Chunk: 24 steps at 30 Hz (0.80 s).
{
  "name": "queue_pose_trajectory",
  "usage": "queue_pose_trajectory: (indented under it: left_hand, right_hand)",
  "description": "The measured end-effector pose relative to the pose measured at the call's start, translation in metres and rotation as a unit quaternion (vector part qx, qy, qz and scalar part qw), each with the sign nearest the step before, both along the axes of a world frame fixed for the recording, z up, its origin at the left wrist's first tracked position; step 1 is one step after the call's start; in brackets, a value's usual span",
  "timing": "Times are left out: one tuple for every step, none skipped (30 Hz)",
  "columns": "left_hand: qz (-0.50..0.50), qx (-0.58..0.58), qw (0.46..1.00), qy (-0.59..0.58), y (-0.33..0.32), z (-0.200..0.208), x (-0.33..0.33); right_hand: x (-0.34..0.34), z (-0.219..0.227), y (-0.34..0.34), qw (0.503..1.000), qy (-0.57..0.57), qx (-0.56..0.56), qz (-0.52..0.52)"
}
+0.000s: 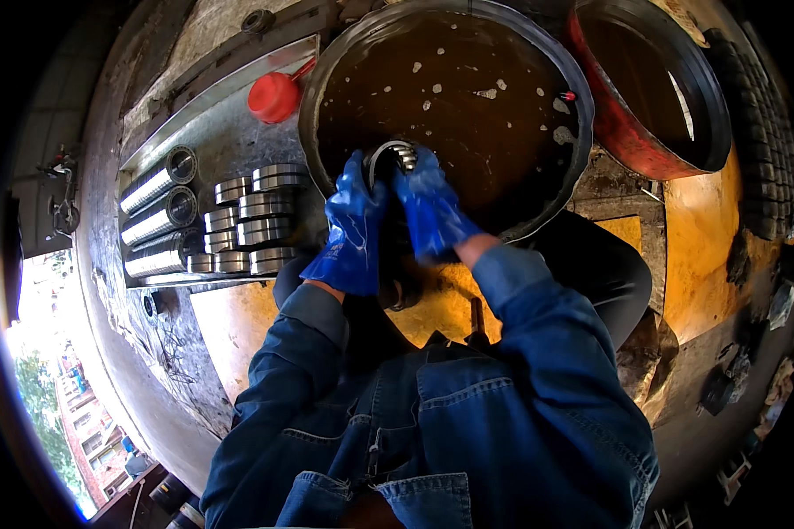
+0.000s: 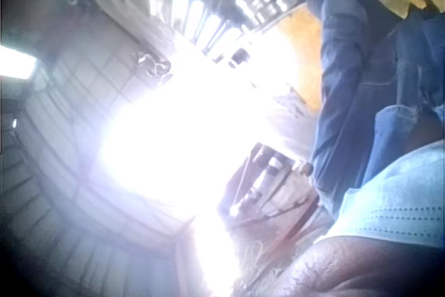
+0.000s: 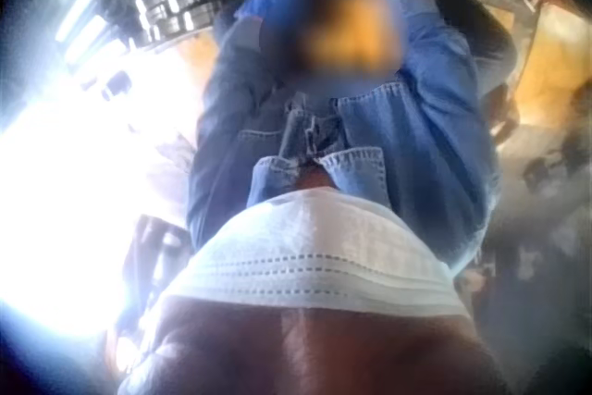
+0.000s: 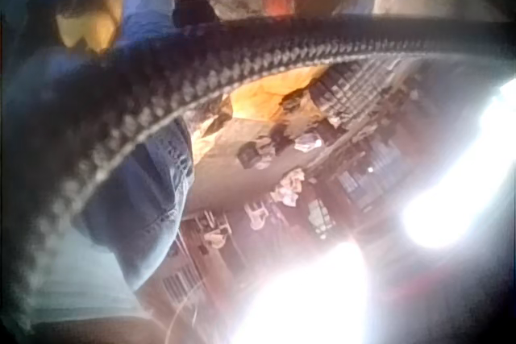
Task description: The person puts on blue rubber gloves and cleans cylindrical metal parts by hand in a bucket of dark liquid. They repeatedly submerge, scrub, and rinse the parts, then place them on a metal tray beside the bucket.
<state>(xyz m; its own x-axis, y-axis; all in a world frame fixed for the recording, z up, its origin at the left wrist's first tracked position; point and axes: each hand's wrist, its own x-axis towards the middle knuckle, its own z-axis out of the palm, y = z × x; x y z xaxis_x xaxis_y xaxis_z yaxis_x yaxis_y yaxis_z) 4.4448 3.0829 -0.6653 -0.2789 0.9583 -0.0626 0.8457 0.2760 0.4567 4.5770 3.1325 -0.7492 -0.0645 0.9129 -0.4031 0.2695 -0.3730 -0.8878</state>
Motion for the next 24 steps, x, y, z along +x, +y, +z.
queue_pose_trajectory:
  left_hand:
    - [0.011,0.01,1.0,0.001,-0.009,0.0,-0.006]
    - [0.026,0.008,0.999,0.016,-0.015,-0.002,-0.015]
    - [0.03,-0.01,0.999,0.009,-0.015,-0.001,-0.017]
    - [0.035,-0.029,0.999,0.004,-0.016,-0.003,-0.021]
    - [0.036,-0.047,0.998,-0.004,-0.015,-0.003,-0.021]
    - [0.028,-0.042,0.999,-0.001,-0.014,-0.004,-0.019]
    - [0.026,-0.035,0.999,0.005,-0.012,-0.007,-0.021]
    - [0.015,-0.026,1.0,0.008,-0.007,-0.006,-0.016]
    - [0.02,-0.032,0.999,0.012,-0.003,-0.004,-0.012]
    - [0.03,-0.04,0.999,0.018,-0.001,-0.003,-0.011]
    - [0.036,-0.053,0.998,0.019,-0.004,-0.004,-0.007]
    - [0.022,-0.05,0.998,0.016,-0.004,-0.004,-0.005]
    - [0.008,-0.046,0.999,0.013,-0.005,-0.004,-0.004]
    - [0.003,-0.037,0.999,0.014,-0.003,-0.003,-0.009]
    - [0.009,-0.034,0.999,0.014,0.0,-0.001,-0.01]
    - [-0.005,-0.035,0.999,-0.001,0.007,-0.004,0.006]
    - [0.018,-0.042,0.999,0.007,-0.003,-0.007,-0.008]
    - [0.034,-0.043,0.998,0.012,-0.01,-0.006,-0.019]
    - [0.045,-0.044,0.998,0.016,-0.019,-0.004,-0.026]
    - [0.045,-0.042,0.998,0.012,-0.018,-0.005,-0.024]
    - [0.038,-0.042,0.998,0.013,-0.016,-0.005,-0.022]
    - [0.028,-0.039,0.999,0.012,-0.012,-0.006,-0.018]
    - [0.02,-0.035,0.999,0.016,-0.008,-0.008,-0.018]
    - [0.018,-0.027,0.999,0.022,-0.005,-0.01,-0.017]
  right_hand:
    - [-0.01,0.009,-0.035,0.999,-0.047,0.022,-0.016]
    - [-0.02,0.028,-0.062,0.994,-0.092,0.047,-0.031]
    - [-0.02,0.043,-0.059,0.992,-0.122,0.039,-0.023]
    - [-0.021,0.055,-0.056,0.988,-0.15,0.028,-0.013]
    - [-0.017,0.066,-0.031,0.986,-0.161,-0.021,0.024]
    - [-0.012,0.065,-0.006,0.988,-0.124,-0.041,0.083]
    - [-0.01,0.064,0.019,0.984,-0.082,-0.062,0.145]
    - [0.002,0.049,0.044,0.974,0.005,-0.052,0.22]
    - [0.007,0.039,0.063,0.95,0.091,-0.043,0.297]
    - [-0.001,0.041,0.074,0.93,-0.097,0.023,0.353]
    - [0.0,0.029,0.07,0.938,-0.074,0.031,0.337]
    - [0.001,0.017,0.064,0.945,-0.051,0.04,0.319]
    - [0.003,0.005,0.059,0.952,-0.031,0.049,0.301]
    - [0.001,-0.001,0.041,0.972,0.076,0.044,0.219]
    - [-0.006,-0.008,0.019,0.988,0.018,0.079,0.128]
    - [0.006,-0.028,-0.006,0.992,-0.058,0.107,0.019]
    - [-0.007,-0.01,-0.021,0.994,-0.077,0.068,0.038]
    - [-0.013,0.013,-0.035,0.993,-0.102,0.031,0.056]
    - [-0.016,0.039,-0.047,0.989,-0.128,-0.004,0.073]
    - [-0.012,0.065,-0.031,0.98,-0.162,-0.044,0.104]
    - [-0.012,0.078,-0.014,0.969,-0.192,-0.08,0.133]
    - [-0.012,0.082,0.009,0.972,-0.183,-0.075,0.13]
    - [-0.006,0.078,0.034,0.963,-0.158,-0.023,0.217]
    - [0.003,0.069,0.058,0.944,-0.132,0.03,0.302]
